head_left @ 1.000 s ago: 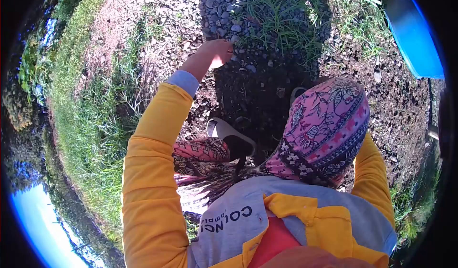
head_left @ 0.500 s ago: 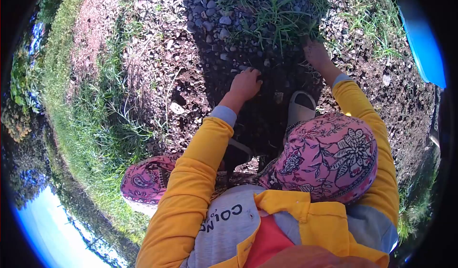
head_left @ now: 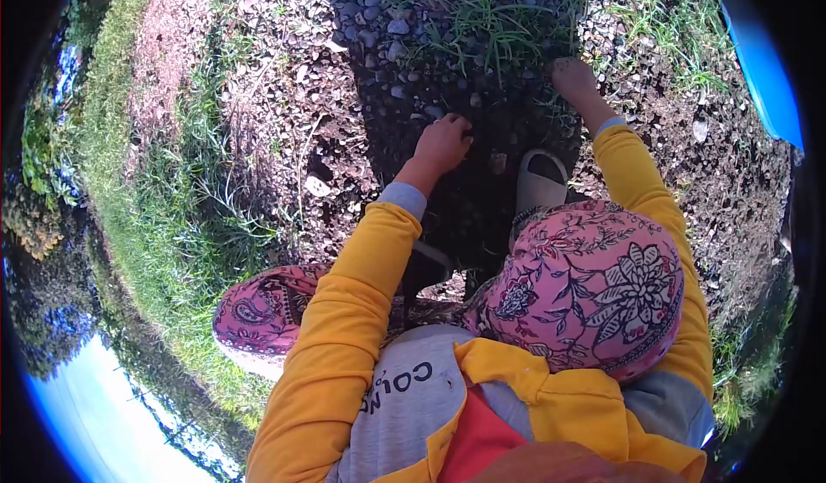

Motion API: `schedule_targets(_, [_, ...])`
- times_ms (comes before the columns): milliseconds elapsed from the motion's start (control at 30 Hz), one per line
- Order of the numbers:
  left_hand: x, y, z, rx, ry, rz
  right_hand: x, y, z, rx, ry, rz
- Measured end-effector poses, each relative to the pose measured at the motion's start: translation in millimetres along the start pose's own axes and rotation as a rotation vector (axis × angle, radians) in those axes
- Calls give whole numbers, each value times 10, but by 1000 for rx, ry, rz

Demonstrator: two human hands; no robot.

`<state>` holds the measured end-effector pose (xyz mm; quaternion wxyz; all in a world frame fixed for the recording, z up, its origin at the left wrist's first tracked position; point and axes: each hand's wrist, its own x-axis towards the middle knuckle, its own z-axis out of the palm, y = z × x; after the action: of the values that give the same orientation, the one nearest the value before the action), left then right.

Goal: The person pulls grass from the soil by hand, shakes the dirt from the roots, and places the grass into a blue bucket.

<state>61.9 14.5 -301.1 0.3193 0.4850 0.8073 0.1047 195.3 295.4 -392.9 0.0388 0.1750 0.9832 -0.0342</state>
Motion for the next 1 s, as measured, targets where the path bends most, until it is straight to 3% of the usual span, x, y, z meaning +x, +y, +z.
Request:
schedule_targets(167, [-53,-75,63,-25,40,9,-315,-253,-313,298,-46,277])
schedule_targets(267, [33,-102,74,-69,76,8,-636,-182,-314,230,-76,346])
schedule_targets(367, [17,-91,167,-87,115,3,-763,276,-287,318,100,463])
schedule_targets(433, [48,-64,164,-28,190,48,-865,551,-376,133,359,444])
schedule_targets(467, [68,-64,164,-37,192,48,-818,428,-754,961,315,944])
schedule_targets(567, [89,-60,155,-60,183,53,-1092,1174,273,-49,-55,395])
schedule_targets(600, [106,-58,138,-69,187,51,-1087,1030,84,-96,83,273])
schedule_targets(700, [39,-50,184,-92,186,38,-748,531,-325,291,221,702])
schedule_targets(767, [75,-52,170,-86,184,47,-553,178,-574,337,207,535])
schedule_targets(833, [67,-29,182,-86,175,37,-387,51,-239,141,341,231])
schedule_targets(933, [94,-9,203,-69,150,32,-153,-148,-356,226,-143,417])
schedule_targets(1000, [118,-11,210,-65,165,53,-166,-190,-474,150,-219,365])
